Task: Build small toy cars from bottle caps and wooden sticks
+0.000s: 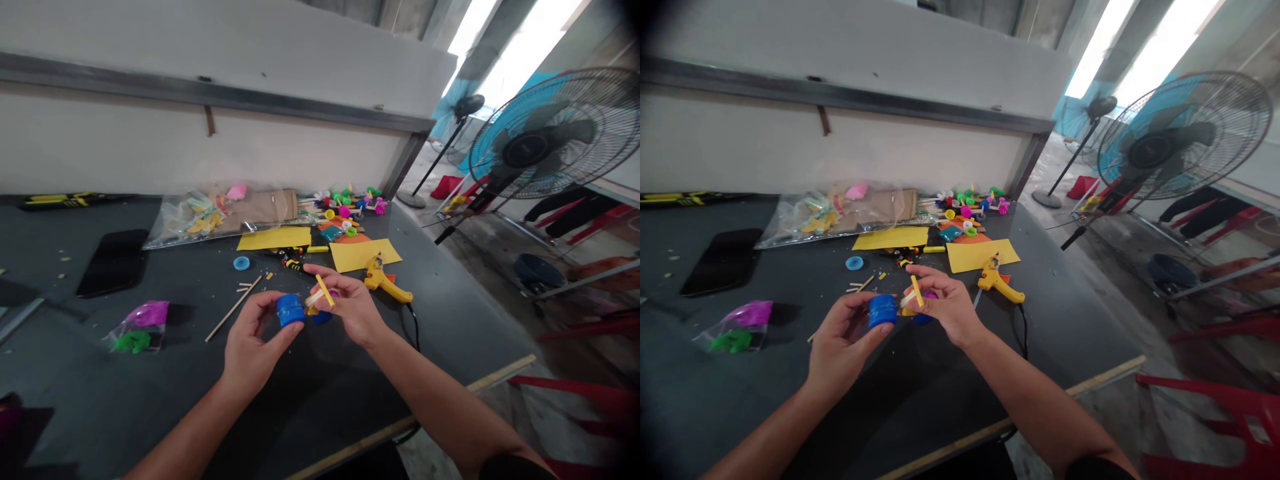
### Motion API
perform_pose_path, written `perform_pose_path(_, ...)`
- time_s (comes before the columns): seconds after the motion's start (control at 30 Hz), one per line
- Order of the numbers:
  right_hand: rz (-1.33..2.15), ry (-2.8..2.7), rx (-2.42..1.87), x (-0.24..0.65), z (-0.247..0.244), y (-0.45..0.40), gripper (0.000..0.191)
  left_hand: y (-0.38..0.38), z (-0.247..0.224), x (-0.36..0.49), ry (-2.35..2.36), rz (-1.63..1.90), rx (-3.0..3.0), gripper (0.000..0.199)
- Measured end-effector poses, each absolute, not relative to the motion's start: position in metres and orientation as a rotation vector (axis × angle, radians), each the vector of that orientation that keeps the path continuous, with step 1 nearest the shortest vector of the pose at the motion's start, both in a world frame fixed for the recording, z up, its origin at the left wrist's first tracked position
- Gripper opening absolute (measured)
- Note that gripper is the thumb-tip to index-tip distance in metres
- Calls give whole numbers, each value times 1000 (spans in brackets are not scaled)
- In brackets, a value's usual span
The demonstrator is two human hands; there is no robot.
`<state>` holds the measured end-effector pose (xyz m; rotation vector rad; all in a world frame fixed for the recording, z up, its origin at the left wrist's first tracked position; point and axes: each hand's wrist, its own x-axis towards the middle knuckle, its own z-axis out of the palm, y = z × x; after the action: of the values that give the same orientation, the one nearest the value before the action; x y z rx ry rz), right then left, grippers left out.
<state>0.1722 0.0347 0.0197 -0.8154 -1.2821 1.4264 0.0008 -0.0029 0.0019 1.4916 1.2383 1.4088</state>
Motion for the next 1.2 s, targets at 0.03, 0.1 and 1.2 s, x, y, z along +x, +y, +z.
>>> perform_pose_path(0.03, 1406, -1310, -835, 173, 20, 35, 14, -3, 2, 1, 1238, 1404, 1485, 32)
perform_pose_path(0.1, 1360, -1369, -875, 174, 20, 35, 13, -3, 3, 1, 1242, 1401, 1475, 32)
perform_pose_path(1.2, 816, -1690, -1055, 177, 21, 30, 54, 16, 0, -7, 994, 1482, 717, 33)
